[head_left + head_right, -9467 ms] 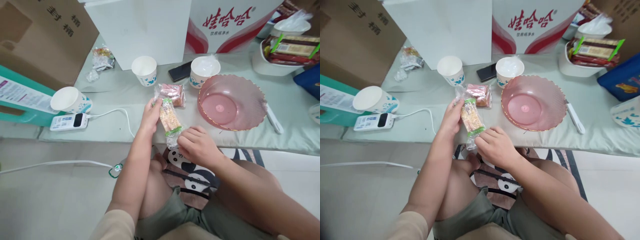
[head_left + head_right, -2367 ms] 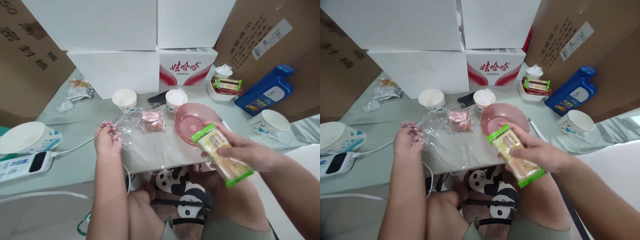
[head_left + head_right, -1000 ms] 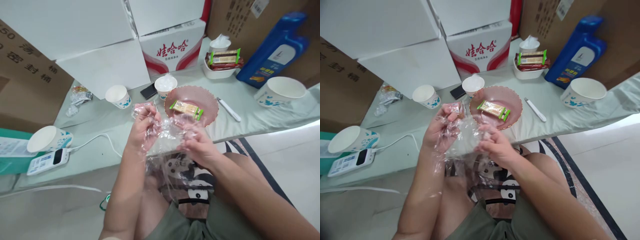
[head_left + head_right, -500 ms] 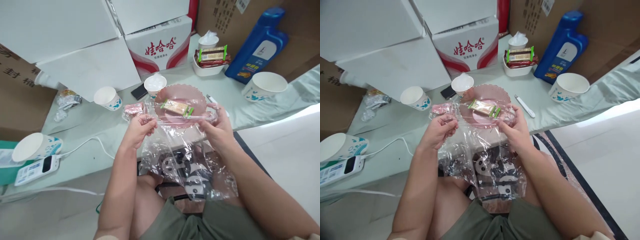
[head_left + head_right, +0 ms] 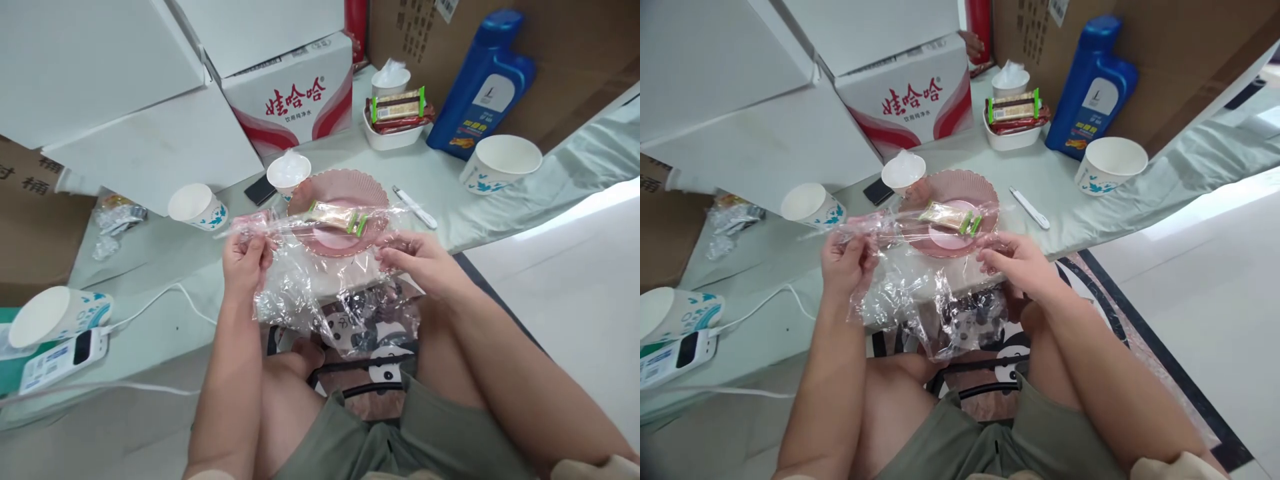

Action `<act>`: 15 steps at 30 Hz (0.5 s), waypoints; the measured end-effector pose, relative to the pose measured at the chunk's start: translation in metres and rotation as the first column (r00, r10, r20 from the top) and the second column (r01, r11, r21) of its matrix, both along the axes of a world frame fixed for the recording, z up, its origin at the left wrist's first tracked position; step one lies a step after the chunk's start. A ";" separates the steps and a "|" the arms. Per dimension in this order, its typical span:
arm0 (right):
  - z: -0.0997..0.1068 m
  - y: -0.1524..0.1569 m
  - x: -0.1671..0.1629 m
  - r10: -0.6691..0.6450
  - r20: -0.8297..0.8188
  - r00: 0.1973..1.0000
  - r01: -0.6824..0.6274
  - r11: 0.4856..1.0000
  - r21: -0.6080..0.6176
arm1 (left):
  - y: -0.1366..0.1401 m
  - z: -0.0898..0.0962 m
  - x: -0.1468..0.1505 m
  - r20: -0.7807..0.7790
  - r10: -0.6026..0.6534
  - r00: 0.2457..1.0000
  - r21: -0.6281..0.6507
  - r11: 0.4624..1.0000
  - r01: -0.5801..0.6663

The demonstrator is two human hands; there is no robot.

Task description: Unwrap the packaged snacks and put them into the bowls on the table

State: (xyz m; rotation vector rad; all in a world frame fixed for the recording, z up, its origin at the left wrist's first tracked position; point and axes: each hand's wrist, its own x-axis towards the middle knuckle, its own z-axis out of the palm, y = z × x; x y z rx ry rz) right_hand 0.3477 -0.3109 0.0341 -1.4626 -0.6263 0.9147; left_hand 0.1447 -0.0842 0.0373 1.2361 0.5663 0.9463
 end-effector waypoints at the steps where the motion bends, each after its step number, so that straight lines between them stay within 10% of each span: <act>1: 0.000 0.000 -0.001 -0.034 0.060 0.998 0.036 0.999 -0.027 | 0.001 0.001 -0.001 0.011 -0.025 1.000 -0.029 0.999 0.025; 5: 0.001 0.000 -0.002 -0.266 0.195 0.944 0.259 0.964 0.060 | 0.002 0.003 -0.013 -0.098 -0.326 0.940 -0.180 0.935 0.305; 9: 0.000 0.000 0.001 -0.318 0.190 0.929 0.298 0.946 0.125 | 0.003 -0.002 -0.020 -0.363 -0.605 0.709 -0.277 0.796 0.537; 15: 0.001 0.001 0.003 -0.350 0.111 0.930 0.327 0.927 0.183 | 0.007 -0.005 -0.019 -0.273 -0.238 0.932 -0.164 0.966 0.199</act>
